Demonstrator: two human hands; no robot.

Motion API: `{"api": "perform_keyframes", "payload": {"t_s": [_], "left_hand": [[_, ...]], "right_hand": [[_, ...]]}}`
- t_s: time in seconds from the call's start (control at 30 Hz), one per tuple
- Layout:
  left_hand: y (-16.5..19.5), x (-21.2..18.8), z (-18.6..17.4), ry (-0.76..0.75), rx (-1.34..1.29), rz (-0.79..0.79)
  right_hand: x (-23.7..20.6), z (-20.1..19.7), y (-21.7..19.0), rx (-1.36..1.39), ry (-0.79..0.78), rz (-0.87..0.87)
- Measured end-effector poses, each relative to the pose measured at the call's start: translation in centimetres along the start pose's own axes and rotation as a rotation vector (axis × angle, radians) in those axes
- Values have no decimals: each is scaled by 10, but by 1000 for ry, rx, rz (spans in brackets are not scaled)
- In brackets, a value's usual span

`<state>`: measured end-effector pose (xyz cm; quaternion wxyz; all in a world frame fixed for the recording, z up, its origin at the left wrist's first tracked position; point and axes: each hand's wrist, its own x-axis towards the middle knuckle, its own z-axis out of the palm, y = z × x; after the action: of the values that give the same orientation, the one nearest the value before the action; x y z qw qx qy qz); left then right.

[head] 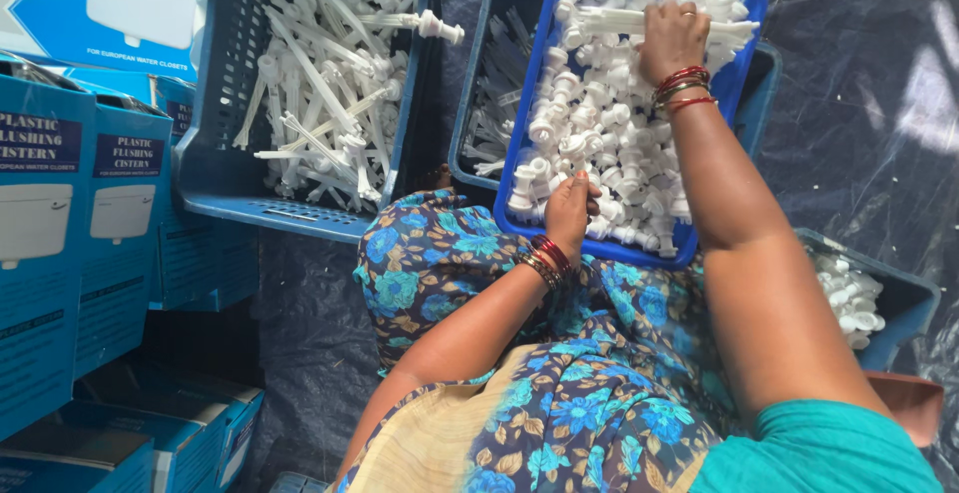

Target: The person sits on the floor and assembles white plastic plumbing components by hand. They pick up parts from a blue tray, fit them together, and place the assembled units into a larger blue crate.

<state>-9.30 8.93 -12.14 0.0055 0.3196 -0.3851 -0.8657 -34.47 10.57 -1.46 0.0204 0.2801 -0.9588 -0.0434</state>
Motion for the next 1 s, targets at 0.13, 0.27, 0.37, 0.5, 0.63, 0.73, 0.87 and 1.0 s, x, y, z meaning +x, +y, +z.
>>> {"api": "perform_keyframes", "payload": {"t_s": [0.13, 0.27, 0.37, 0.5, 0.63, 0.73, 0.87, 1.0], "left_hand": [[1, -4, 2, 2, 77, 40], [8, -2, -1, 46, 130, 81], [13, -2, -5, 36, 66, 102], [17, -10, -7, 4, 12, 50], [20, -17, -4, 4, 30, 59], [18, -19, 0, -2, 92, 31], [11, -24, 5, -165, 228, -67], [-3, -30, 2, -509, 626, 690]], "right_hand": [[-31, 6, 25, 111, 35, -102], [-89, 20, 45, 353, 36, -112], [-146, 24, 56, 351, -92, 7], [-213, 29, 68, 108, -346, 213], [-249, 38, 73, 98, -318, 210], [-260, 35, 73, 208, -331, 211], [-279, 25, 65, 804, -471, 395], [-292, 17, 47, 1669, -498, 398]]}}
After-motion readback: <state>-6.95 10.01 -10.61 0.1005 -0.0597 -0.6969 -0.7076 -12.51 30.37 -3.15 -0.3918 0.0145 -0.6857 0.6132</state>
